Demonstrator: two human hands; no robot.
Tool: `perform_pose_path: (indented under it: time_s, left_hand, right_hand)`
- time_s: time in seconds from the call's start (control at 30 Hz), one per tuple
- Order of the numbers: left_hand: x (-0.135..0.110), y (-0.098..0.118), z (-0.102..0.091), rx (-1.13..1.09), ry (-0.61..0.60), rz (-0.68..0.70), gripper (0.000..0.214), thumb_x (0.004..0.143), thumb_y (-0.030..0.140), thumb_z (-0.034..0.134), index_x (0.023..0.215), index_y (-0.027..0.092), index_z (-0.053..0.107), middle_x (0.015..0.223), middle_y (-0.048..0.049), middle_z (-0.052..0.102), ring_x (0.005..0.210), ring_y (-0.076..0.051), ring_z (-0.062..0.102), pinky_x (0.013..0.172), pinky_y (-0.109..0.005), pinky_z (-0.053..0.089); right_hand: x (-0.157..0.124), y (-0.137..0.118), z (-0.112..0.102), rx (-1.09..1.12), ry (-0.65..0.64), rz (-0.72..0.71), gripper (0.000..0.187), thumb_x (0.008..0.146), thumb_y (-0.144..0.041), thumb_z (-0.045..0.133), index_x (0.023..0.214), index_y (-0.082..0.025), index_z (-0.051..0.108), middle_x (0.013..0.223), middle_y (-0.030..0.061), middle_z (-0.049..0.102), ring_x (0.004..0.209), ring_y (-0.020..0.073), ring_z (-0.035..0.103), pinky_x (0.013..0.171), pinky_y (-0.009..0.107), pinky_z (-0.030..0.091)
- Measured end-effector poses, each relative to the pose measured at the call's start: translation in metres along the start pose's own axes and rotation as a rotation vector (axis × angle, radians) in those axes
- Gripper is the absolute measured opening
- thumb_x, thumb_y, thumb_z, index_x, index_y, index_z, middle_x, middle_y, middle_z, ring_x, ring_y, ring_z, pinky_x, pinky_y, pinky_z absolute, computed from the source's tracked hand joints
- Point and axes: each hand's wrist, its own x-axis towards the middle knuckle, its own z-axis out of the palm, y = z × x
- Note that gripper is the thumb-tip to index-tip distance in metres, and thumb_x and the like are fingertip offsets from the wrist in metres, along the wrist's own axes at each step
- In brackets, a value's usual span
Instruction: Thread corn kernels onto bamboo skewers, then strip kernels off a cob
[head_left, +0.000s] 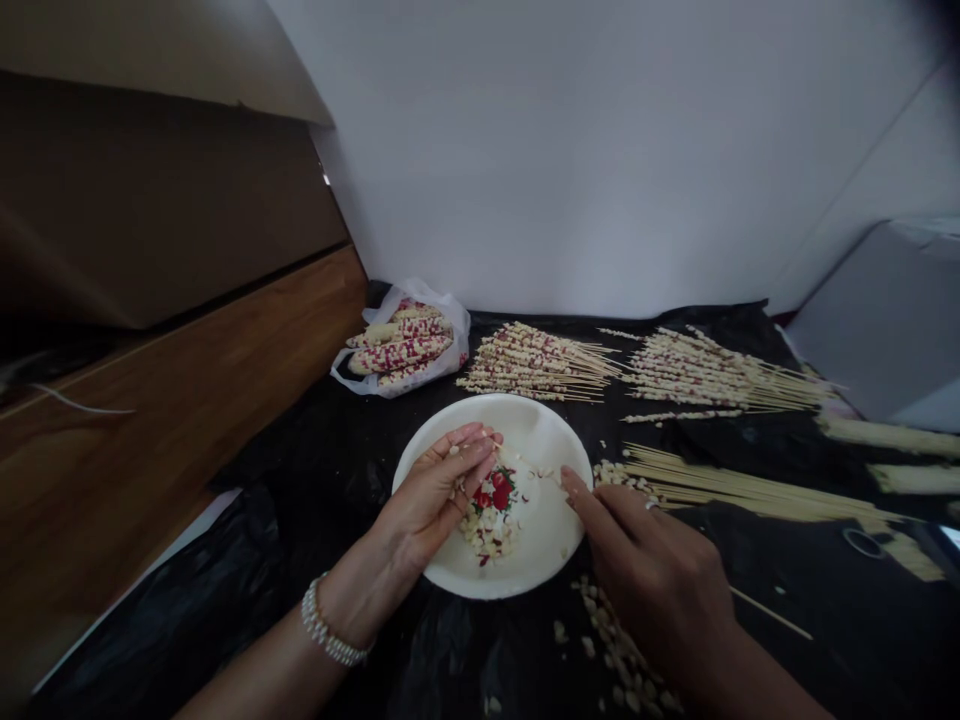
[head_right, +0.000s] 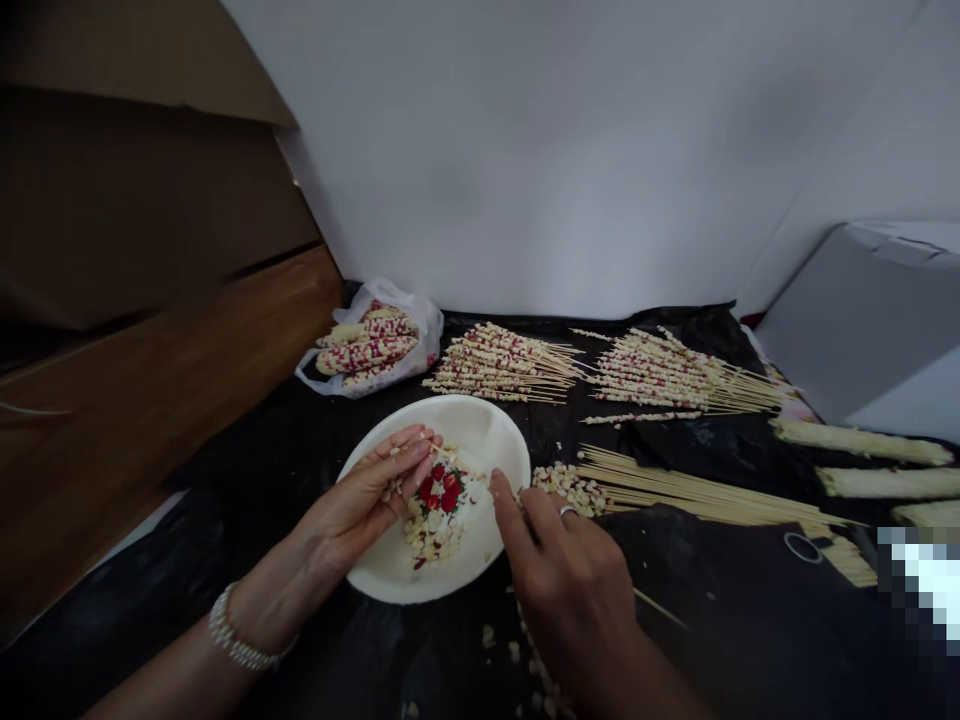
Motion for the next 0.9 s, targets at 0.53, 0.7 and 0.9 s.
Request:
perform_pose_path:
  time_s: [0.53, 0.7, 0.9]
  left_hand:
    - [-0.0039, 0.0034, 0.0010, 0.020, -0.015, 0.005, 0.016, 0.077, 0.004, 0.068, 0.090, 0.014, 0.069, 0.093, -0.0060, 0.074, 0.101, -0.016, 0.068, 0.088, -0.021, 0.054]
    - [-0.0026, 0.0004, -0.0021, 0.063, -0.098, 0.004, 0.019, 0.077, 0.004, 0.069, 0.094, 0.013, 0.069, 0.094, -0.0057, 0.074, 0.085, -0.011, 0.070, 0.084, -0.019, 0.055]
    - [-0.0072, -0.0023, -0.0030, 0.136, -0.246, -0.079, 0.020, 0.075, 0.008, 0.073, 0.095, 0.012, 0.072, 0.092, -0.0065, 0.073, 0.085, -0.013, 0.069, 0.086, -0.023, 0.055]
  right_hand:
    - [0.0003, -0.0006, -0.0016, 0.005, 0.014, -0.006, 0.043, 0.089, -0.001, 0.047, 0.128, -0.014, 0.057, 0.090, 0.0058, 0.067, 0.070, 0.0153, 0.061, 0.055, 0.029, 0.038]
    - [0.0000, -0.0018, -0.0007, 0.017, 0.010, -0.009, 0.043, 0.088, -0.001, 0.050, 0.129, -0.013, 0.057, 0.090, 0.0068, 0.067, 0.073, 0.0158, 0.062, 0.057, 0.028, 0.039]
    - [0.0020, -0.0036, -0.0025, 0.031, 0.041, -0.038, 0.040, 0.089, -0.001, 0.048, 0.128, -0.010, 0.057, 0.087, 0.0078, 0.067, 0.068, 0.0148, 0.061, 0.055, 0.028, 0.040]
